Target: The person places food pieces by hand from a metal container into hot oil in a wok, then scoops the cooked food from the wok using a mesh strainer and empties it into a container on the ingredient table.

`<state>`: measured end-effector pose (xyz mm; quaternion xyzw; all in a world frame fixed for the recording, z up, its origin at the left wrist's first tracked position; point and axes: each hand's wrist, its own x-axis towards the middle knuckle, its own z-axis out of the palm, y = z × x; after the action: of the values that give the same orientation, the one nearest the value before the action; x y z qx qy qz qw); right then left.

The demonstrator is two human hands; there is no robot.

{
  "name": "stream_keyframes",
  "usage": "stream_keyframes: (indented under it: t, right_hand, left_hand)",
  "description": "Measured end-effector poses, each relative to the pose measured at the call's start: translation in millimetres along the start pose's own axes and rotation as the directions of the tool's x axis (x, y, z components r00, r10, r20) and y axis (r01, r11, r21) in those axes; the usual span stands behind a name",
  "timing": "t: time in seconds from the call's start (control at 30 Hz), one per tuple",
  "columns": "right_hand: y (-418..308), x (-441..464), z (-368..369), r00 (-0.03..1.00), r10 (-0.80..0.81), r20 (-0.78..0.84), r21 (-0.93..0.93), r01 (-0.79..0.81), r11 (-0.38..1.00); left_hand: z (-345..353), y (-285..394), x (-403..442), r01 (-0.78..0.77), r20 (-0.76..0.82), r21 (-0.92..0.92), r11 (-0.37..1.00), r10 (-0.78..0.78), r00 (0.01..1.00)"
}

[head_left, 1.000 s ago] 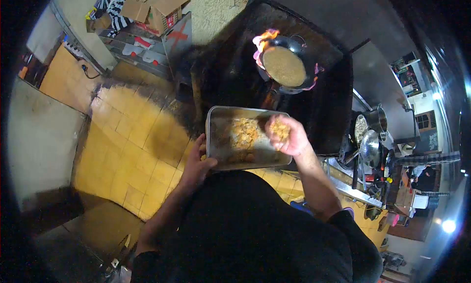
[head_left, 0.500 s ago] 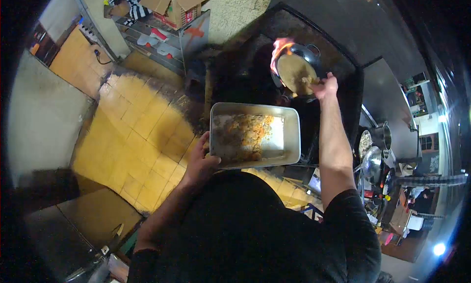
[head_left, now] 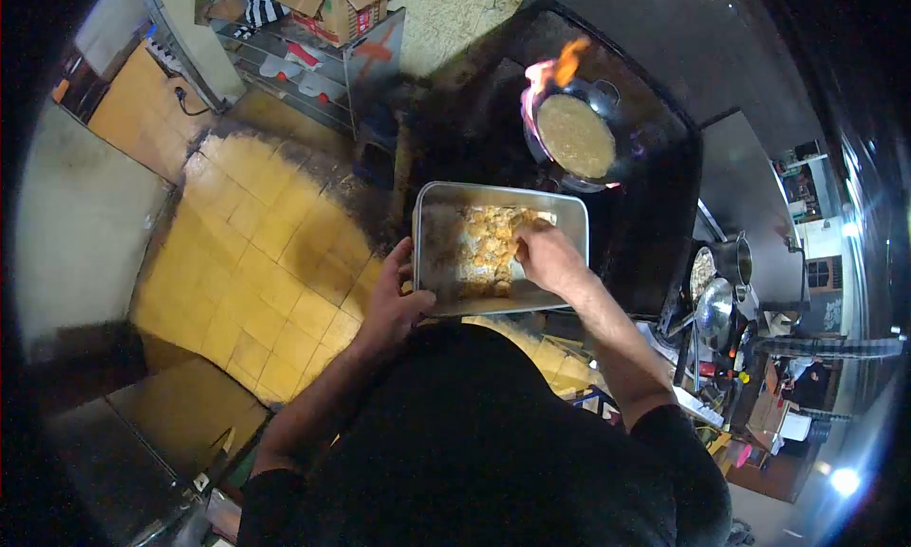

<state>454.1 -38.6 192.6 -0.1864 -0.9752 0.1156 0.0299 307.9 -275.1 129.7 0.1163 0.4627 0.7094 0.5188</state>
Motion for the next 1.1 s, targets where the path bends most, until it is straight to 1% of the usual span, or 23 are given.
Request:
stream_keyframes:
  t: [0.07, 0.1, 0.17, 0.2, 0.27, 0.3, 0.37, 0.4, 0.5, 0.53, 0.57, 0.63, 0.67, 0.7, 0.77, 0.8, 0.83, 0.9, 0.93, 0.97, 1.03, 1.07, 1.1]
  right_hand:
    - [-1, 0, -3, 0.962, 0.186, 0.198, -0.015, -0.186, 0.982]
    - [8, -4, 0, 0.983, 0.156, 0.101, 0.049, -0.161, 0.986]
    - [5, -11, -23, 0.963, 0.167, 0.213, 0.239, -0.217, 0.946]
    - [4, -14, -21, 0.962, 0.169, 0.214, 0.239, -0.219, 0.946]
    - [2, -18, -16, 0.953, 0.027, 0.302, 0.417, -0.157, 0.895]
    - [-3, -17, -11, 0.939, -0.032, 0.342, 0.367, -0.102, 0.925]
    - [-20, -17, -5, 0.935, -0.051, 0.352, 0.204, -0.024, 0.979]
    - [-27, -14, -7, 0.906, 0.006, 0.423, 0.215, -0.107, 0.971]
    - [-22, -4, 11, 0.865, -0.034, 0.501, 0.172, -0.061, 0.983]
    - [-27, -8, 6, 0.855, 0.005, 0.519, 0.191, -0.121, 0.974]
    - [-28, -8, 4, 0.855, 0.005, 0.519, 0.192, -0.122, 0.974]
    - [-28, -7, 3, 0.804, 0.029, 0.594, 0.217, -0.196, 0.956]
    - [-21, -11, 11, 0.847, -0.032, 0.53, 0.295, -0.149, 0.944]
    - [-19, -15, 18, 0.849, -0.034, 0.528, 0.295, -0.146, 0.944]
    - [-16, -17, 25, 0.833, 0.001, 0.554, 0.196, -0.131, 0.972]
    - [-17, -13, 23, 0.826, -0.05, 0.561, 0.201, -0.078, 0.976]
    - [-18, -9, 17, 0.829, -0.048, 0.557, 0.201, -0.079, 0.976]
    - [-16, -10, -3, 0.833, -0.091, 0.546, 0.388, -0.155, 0.909]
    - [-3, -14, 0, 0.902, -0.184, 0.39, 0.437, -0.005, 0.9]
    - [6, -19, -10, 0.818, 0.031, 0.575, 0.542, -0.408, 0.735]
    - [32, -19, -22, 0.887, -0.043, 0.46, 0.843, -0.42, 0.337]
    - [40, -16, -34, 0.919, -0.015, 0.394, 0.88, -0.373, 0.293]
    - [45, -10, -48, 0.945, 0.014, 0.328, 0.913, -0.321, 0.251]
  left_hand:
    - [-2, -3, 1, -0.028, -0.003, -0.026, 0.999, 0.028, 1.0]
    - [-3, -1, 0, -0.021, 0.014, 0.008, 1.0, 0.021, 1.0]
    - [-1, 3, -3, -0.012, 0.032, 0.042, 0.999, 0.01, 0.999]
    - [3, 6, -5, -0.006, 0.025, 0.002, 1.0, 0.006, 1.0]
    - [4, 7, -5, 0.006, 0.023, -0.035, 0.999, -0.005, 1.0]
    - [2, 6, -4, -0.01, 0.028, -0.031, 0.999, 0.011, 1.0]
    - [1, 6, -3, -0.029, 0.031, -0.026, 0.999, 0.029, 0.999]
    - [3, 9, -4, -0.041, 0.034, -0.001, 0.999, 0.041, 0.999]
    - [-2, 11, 2, -0.046, 0.028, 0.04, 0.998, 0.045, 0.999]
    - [-3, 10, 3, -0.043, 0.021, 0.058, 0.997, 0.042, 0.999]
    - [-4, 9, 2, -0.042, 0.021, 0.059, 0.997, 0.041, 0.999]
    - [-7, 11, 2, 0.0, 0.005, 0.05, 0.999, 0.0, 1.0]
    - [-7, 10, 1, -0.003, 0.005, 0.05, 0.999, 0.003, 1.0]
    - [-5, 8, -1, -0.029, 0.015, 0.048, 0.998, 0.028, 0.999]
    - [-4, 7, -2, -0.053, 0.026, 0.046, 0.998, 0.052, 0.998]
    - [-7, 7, 1, -0.067, 0.028, 0.089, 0.994, 0.064, 0.998]
    - [-11, 7, 3, -0.081, 0.032, 0.133, 0.988, 0.078, 0.996]
    - [-12, 1, 4, -0.093, 0.046, 0.115, 0.989, 0.089, 0.995]
    - [-10, -3, 4, -0.102, 0.056, 0.093, 0.99, 0.097, 0.994]
    - [-8, -5, 5, -0.106, 0.062, 0.096, 0.99, 0.1, 0.993]
    - [-1, -1, 9, -0.043, -0.002, 0.023, 0.999, 0.043, 0.999]
    - [-1, 1, 8, -0.045, 0.008, 0.026, 0.999, 0.044, 0.999]
    - [-2, 3, 6, 0.01, -0.022, -0.071, 0.997, -0.012, 1.0]
